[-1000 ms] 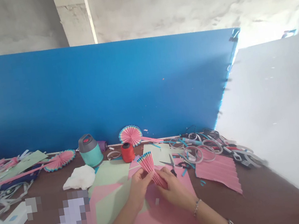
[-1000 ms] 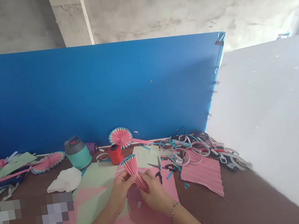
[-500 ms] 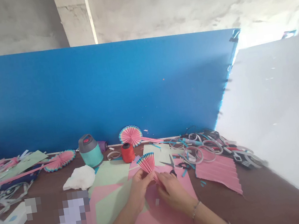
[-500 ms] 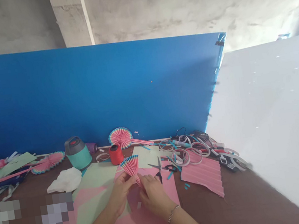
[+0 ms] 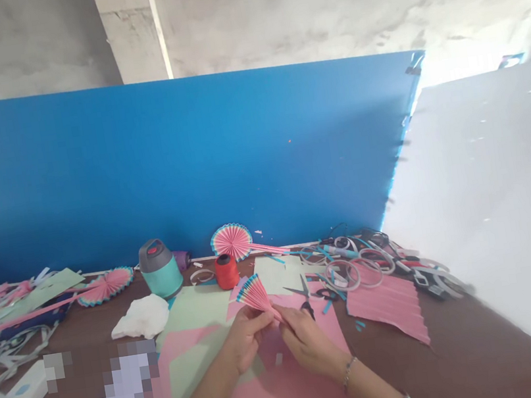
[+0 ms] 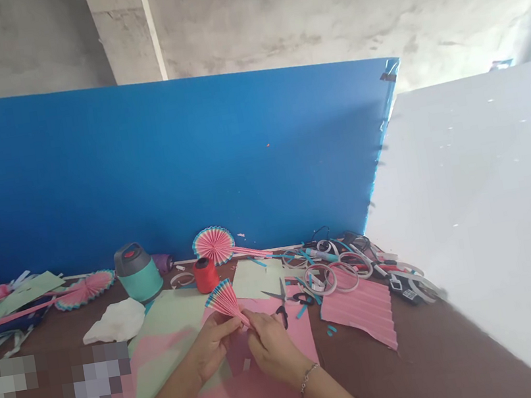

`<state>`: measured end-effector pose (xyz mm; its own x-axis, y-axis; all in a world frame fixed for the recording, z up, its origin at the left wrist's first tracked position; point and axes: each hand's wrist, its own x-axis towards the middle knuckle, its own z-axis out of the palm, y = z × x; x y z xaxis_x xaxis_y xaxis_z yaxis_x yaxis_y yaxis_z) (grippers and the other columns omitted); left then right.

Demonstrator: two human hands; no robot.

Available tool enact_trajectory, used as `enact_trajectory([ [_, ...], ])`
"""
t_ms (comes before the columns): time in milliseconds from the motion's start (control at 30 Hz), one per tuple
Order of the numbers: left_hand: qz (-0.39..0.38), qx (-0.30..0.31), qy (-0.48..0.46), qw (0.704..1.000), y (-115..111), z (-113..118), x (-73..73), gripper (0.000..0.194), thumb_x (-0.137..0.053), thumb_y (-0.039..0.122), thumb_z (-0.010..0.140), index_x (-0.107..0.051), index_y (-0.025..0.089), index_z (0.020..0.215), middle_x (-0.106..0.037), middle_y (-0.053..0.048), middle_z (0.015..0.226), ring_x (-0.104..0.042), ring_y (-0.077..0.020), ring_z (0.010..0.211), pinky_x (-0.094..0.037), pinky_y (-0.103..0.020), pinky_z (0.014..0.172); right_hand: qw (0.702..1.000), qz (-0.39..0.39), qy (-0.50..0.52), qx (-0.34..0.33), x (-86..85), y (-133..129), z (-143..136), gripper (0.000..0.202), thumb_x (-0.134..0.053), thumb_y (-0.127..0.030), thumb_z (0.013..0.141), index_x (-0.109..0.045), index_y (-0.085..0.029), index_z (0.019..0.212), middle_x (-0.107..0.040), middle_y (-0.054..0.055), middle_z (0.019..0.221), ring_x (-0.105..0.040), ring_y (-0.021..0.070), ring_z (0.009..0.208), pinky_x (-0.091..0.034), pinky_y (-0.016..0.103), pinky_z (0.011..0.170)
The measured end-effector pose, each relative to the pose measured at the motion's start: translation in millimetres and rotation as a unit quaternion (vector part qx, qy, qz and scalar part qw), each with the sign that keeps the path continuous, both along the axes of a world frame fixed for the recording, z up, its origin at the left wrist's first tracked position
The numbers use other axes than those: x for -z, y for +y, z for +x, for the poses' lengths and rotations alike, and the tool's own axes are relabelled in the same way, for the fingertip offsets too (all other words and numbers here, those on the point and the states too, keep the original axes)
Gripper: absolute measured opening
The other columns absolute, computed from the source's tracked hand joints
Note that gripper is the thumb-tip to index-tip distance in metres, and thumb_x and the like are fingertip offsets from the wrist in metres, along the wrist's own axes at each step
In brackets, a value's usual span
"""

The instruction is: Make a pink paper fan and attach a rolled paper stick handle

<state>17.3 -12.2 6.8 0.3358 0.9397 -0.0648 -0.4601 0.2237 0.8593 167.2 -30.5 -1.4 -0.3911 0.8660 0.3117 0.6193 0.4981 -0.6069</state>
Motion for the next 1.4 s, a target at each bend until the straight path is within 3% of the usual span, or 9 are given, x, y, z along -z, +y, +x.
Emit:
enact_trajectory([
  [133, -0.003, -0.003, 0.003, 1.000, 0.6, -0.2, 0.7, 0.019, -0.080, 0.025, 0.058, -0.072, 0.013, 0.070, -0.068, -0.005, 0.068, -0.059, -0.0134, 0.064, -0.046, -0.024, 0.065, 0.999, 0.019, 0.015, 0.022, 0.1, -2.1, 0.3, 0.041, -0.038, -0.017, 0.083, -0.047, -0.016, 0.122, -0.064, 0.007, 0.096, -0.056, 0.0192, 0.080, -0.038, 0.030, 0.076],
  [300, -0.006, -0.015, 0.007, 1.000, 1.0, 0.3, 2.9, 0.017, -0.081, 0.024, 0.058, -0.069, 0.012, 0.064, -0.067, -0.003, 0.064, -0.059, -0.0122, 0.062, -0.045, -0.023, 0.065, 0.994, 0.079, 0.029, 0.064, 4.1, -0.3, 1.2, 0.015, -0.041, -0.017, 0.081, -0.053, -0.017, 0.089, -0.060, 0.002, 0.073, -0.050, 0.0161, 0.062, -0.036, 0.027, 0.063],
  [433, -0.006, -0.002, -0.011, 1.000, -1.5, 1.6, 3.8, 0.016, -0.080, 0.023, 0.060, -0.071, 0.012, 0.068, -0.069, -0.004, 0.070, -0.062, -0.0149, 0.070, -0.046, -0.026, 0.072, 0.984, 0.143, 0.069, 0.079, 6.3, 2.7, 0.8, 0.011, -0.045, -0.012, 0.075, -0.052, -0.019, 0.079, -0.057, 0.002, 0.071, -0.050, 0.0166, 0.066, -0.036, 0.025, 0.061],
  [667, -0.037, 0.002, -0.035, 0.999, -4.7, 1.0, 7.5, 0.019, -0.082, 0.019, 0.057, -0.073, 0.012, 0.071, -0.070, -0.004, 0.070, -0.062, -0.0130, 0.069, -0.047, -0.023, 0.070, 0.979, 0.129, 0.138, 0.074, 4.2, 2.4, -0.5, 0.007, -0.046, -0.014, 0.077, -0.051, -0.020, 0.075, -0.052, 0.001, 0.069, -0.047, 0.0150, 0.064, -0.036, 0.024, 0.057],
  [800, -0.001, 0.015, -0.040, 0.999, -4.4, 0.0, 9.9, 0.014, -0.077, 0.022, 0.065, -0.072, 0.011, 0.073, -0.070, -0.006, 0.074, -0.063, -0.0162, 0.074, -0.047, -0.027, 0.075, 0.980, 0.137, 0.125, 0.073, 2.7, -0.9, -2.0, 0.008, -0.046, -0.016, 0.079, -0.052, -0.020, 0.075, -0.051, 0.000, 0.067, -0.047, 0.0147, 0.063, -0.036, 0.025, 0.058],
  [900, 0.031, 0.026, -0.057, 0.998, -2.3, -1.9, 10.2, 0.010, -0.072, 0.021, 0.070, -0.072, 0.011, 0.070, -0.069, -0.006, 0.073, -0.062, -0.0169, 0.075, -0.046, -0.029, 0.078, 0.983, 0.126, 0.120, 0.065, 1.0, -2.9, -3.1, 0.009, -0.047, -0.020, 0.082, -0.054, -0.019, 0.077, -0.053, 0.000, 0.067, -0.048, 0.0145, 0.063, -0.037, 0.025, 0.059],
  [1100, 0.000, -0.009, -0.132, 0.991, 6.7, -13.2, 9.5, 0.007, -0.076, 0.019, 0.065, -0.070, 0.015, 0.064, -0.068, -0.003, 0.081, -0.061, -0.0164, 0.079, -0.044, -0.030, 0.081, 0.988, 0.067, 0.117, 0.073, -1.2, -2.3, 0.4, 0.008, -0.055, -0.024, 0.078, -0.058, -0.019, 0.084, -0.061, 0.002, 0.076, -0.056, 0.0168, 0.073, -0.042, 0.029, 0.070],
  [1267, -0.011, -0.046, -0.174, 0.984, 13.8, -32.9, 10.8, 0.014, -0.075, 0.025, 0.068, -0.065, 0.017, 0.073, -0.065, -0.001, 0.084, -0.059, -0.0166, 0.091, -0.040, -0.031, 0.091, 0.997, -0.006, 0.059, 0.044, -1.0, -1.7, 7.4, 0.031, -0.059, -0.017, 0.068, -0.060, -0.018, 0.099, -0.065, 0.005, 0.088, -0.059, 0.0195, 0.082, -0.043, 0.032, 0.077],
  [1400, -0.018, 0.009, -0.230, 0.973, 18.8, -44.5, 16.3, 0.020, -0.078, 0.026, 0.065, -0.060, 0.017, 0.068, -0.059, 0.001, 0.074, -0.059, -0.0171, 0.087, -0.041, -0.033, 0.089, 0.999, -0.039, 0.012, 0.026, -3.2, 0.2, 8.0, 0.028, -0.056, -0.019, 0.072, -0.063, -0.016, 0.099, -0.068, 0.006, 0.083, -0.061, 0.0202, 0.079, -0.042, 0.033, 0.076],
])
